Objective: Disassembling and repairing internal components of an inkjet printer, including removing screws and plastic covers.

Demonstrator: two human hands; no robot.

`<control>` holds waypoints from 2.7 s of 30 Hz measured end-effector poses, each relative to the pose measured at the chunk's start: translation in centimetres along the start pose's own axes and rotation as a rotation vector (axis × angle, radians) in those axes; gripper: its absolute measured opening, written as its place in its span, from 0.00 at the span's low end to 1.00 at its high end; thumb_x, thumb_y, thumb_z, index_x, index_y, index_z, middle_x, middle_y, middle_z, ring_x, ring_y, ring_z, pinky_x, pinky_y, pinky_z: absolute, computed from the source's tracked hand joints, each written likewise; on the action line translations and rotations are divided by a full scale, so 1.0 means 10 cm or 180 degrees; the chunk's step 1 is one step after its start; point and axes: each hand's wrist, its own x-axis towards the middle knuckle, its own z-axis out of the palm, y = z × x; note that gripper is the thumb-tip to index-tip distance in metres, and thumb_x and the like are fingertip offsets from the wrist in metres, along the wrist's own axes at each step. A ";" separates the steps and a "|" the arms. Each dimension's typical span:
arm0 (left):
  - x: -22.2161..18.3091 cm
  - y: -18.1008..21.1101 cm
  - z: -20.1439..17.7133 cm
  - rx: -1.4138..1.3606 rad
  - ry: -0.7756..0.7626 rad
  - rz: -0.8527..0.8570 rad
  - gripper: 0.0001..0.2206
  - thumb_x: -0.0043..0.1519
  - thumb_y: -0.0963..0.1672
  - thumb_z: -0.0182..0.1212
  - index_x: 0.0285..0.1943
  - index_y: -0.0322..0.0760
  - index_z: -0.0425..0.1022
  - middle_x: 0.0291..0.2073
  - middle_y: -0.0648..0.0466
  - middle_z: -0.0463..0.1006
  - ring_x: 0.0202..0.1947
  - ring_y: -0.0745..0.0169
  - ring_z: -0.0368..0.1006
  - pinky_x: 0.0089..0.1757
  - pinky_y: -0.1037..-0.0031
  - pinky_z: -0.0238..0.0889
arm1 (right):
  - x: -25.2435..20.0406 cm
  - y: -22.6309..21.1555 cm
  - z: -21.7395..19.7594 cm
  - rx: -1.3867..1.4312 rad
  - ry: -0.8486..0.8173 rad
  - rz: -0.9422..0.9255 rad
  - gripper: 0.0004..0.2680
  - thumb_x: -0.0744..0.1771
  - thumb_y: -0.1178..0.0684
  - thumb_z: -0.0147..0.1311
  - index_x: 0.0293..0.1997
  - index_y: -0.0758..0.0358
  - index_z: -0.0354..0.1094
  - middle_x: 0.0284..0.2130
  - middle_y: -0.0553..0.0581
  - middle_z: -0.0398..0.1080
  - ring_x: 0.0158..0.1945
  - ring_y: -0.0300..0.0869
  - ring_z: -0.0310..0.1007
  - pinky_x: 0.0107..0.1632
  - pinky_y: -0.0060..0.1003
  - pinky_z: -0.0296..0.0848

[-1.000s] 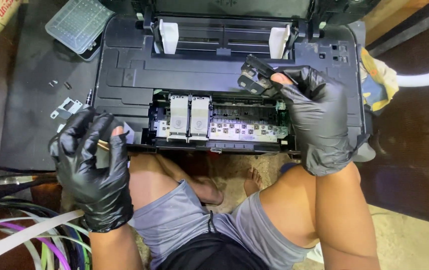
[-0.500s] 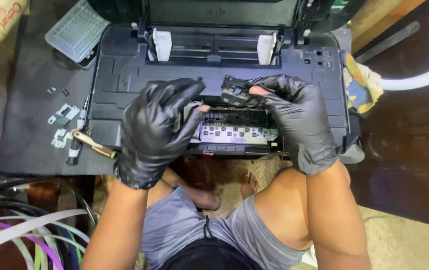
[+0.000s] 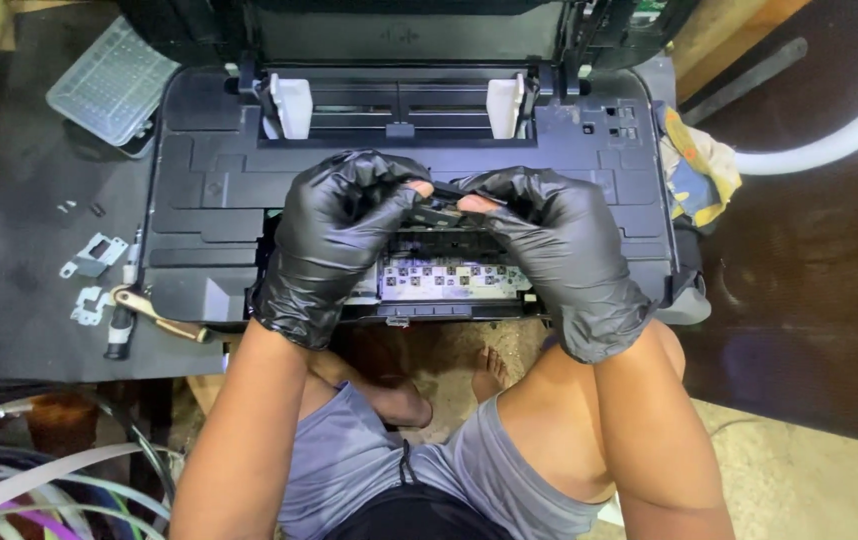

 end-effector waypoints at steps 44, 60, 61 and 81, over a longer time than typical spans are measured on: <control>0.03 -0.16 0.09 0.3344 -0.0825 0.0968 0.34 0.52 0.51 0.70 0.72 0.60 0.71 0.71 0.55 0.66 0.54 0.46 0.71 0.57 0.53 0.59 | -0.31 0.12 -0.92 -0.1329 0.0420 -0.1062 0.13 0.73 0.59 0.42 0.64 0.77 0.62 0.53 0.67 0.69 0.54 0.51 0.69 0.59 0.41 0.67; 0.08 -0.04 0.07 0.3257 -0.0772 0.1281 0.32 0.50 0.43 0.65 0.70 0.52 0.74 0.63 0.55 0.77 0.58 0.46 0.74 0.59 0.56 0.59 | -0.36 0.18 -0.82 -0.1905 0.0375 -0.0999 0.12 0.73 0.61 0.43 0.65 0.73 0.56 0.63 0.69 0.62 0.63 0.57 0.64 0.66 0.47 0.59; 0.07 -0.06 0.06 0.3258 -0.0778 0.1288 0.32 0.50 0.43 0.65 0.70 0.52 0.74 0.63 0.55 0.77 0.58 0.46 0.74 0.59 0.56 0.59 | -0.35 0.19 -0.82 -0.1901 0.0383 -0.0997 0.12 0.73 0.61 0.43 0.65 0.73 0.56 0.63 0.69 0.62 0.63 0.57 0.64 0.66 0.47 0.59; 0.14 -0.01 0.09 0.3387 -0.1201 0.0825 0.37 0.54 0.52 0.67 0.77 0.56 0.63 0.75 0.53 0.61 0.65 0.47 0.66 0.61 0.48 0.53 | -0.16 0.07 -0.71 -0.2287 0.1027 -0.0498 0.09 0.74 0.54 0.43 0.55 0.67 0.66 0.43 0.65 0.77 0.39 0.53 0.76 0.41 0.47 0.69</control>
